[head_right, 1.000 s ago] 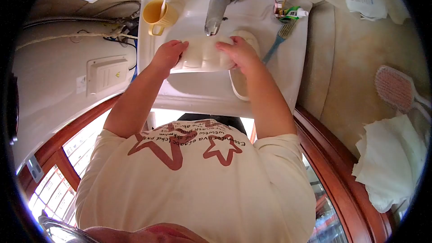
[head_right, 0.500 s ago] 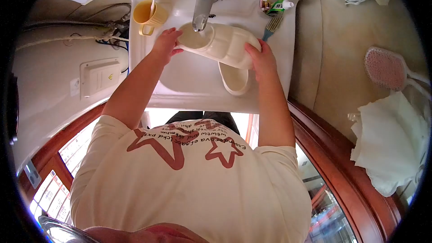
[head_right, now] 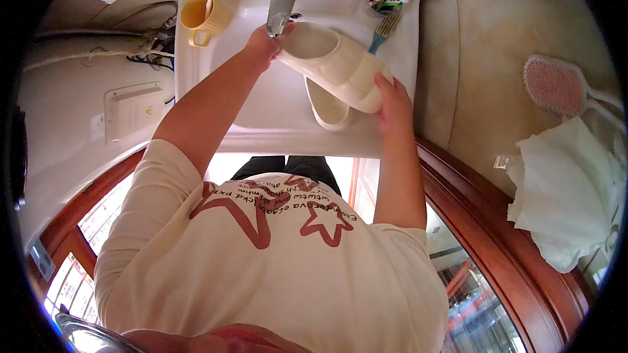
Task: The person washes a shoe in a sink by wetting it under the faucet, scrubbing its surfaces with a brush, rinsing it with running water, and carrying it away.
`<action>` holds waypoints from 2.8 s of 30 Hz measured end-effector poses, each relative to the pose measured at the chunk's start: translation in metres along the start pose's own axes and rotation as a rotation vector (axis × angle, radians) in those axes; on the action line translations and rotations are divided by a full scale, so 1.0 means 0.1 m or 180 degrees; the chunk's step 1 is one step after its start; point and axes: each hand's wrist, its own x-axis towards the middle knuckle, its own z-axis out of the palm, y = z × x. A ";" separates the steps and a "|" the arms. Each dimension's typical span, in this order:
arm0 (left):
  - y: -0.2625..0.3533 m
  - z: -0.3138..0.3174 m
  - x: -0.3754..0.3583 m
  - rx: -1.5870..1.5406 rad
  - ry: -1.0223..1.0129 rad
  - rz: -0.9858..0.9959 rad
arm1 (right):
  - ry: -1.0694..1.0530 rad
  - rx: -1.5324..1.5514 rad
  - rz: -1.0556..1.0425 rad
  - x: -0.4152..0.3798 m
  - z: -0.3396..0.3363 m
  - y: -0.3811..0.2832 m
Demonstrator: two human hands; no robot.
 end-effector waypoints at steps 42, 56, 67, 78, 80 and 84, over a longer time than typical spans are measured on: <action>0.18 -0.06 -0.52 -0.1449 -0.0263 -0.0915 | 0.0740 -0.3485 -0.4138 -0.98 -0.14 -0.37; -0.04 -0.10 -0.53 -0.1258 -0.0453 -0.0971 | 0.0139 -0.1552 -0.2576 -0.41 0.03 -0.05; -0.32 -0.51 -0.56 -0.0772 -0.0157 -0.1153 | -0.0189 -0.0539 -0.0856 -0.03 0.25 0.15; -0.11 -0.92 -0.85 -0.1319 -0.0655 -0.0904 | -0.0507 -0.0350 -0.0252 0.13 0.35 0.22; -0.03 -0.95 -0.89 -0.1393 -0.0678 -0.0844 | -0.0503 -0.0661 -0.0559 0.25 0.41 0.23; 0.12 -0.98 -0.98 -0.1376 -0.0268 -0.0648 | -0.0245 -0.1858 -0.0963 0.41 0.57 0.15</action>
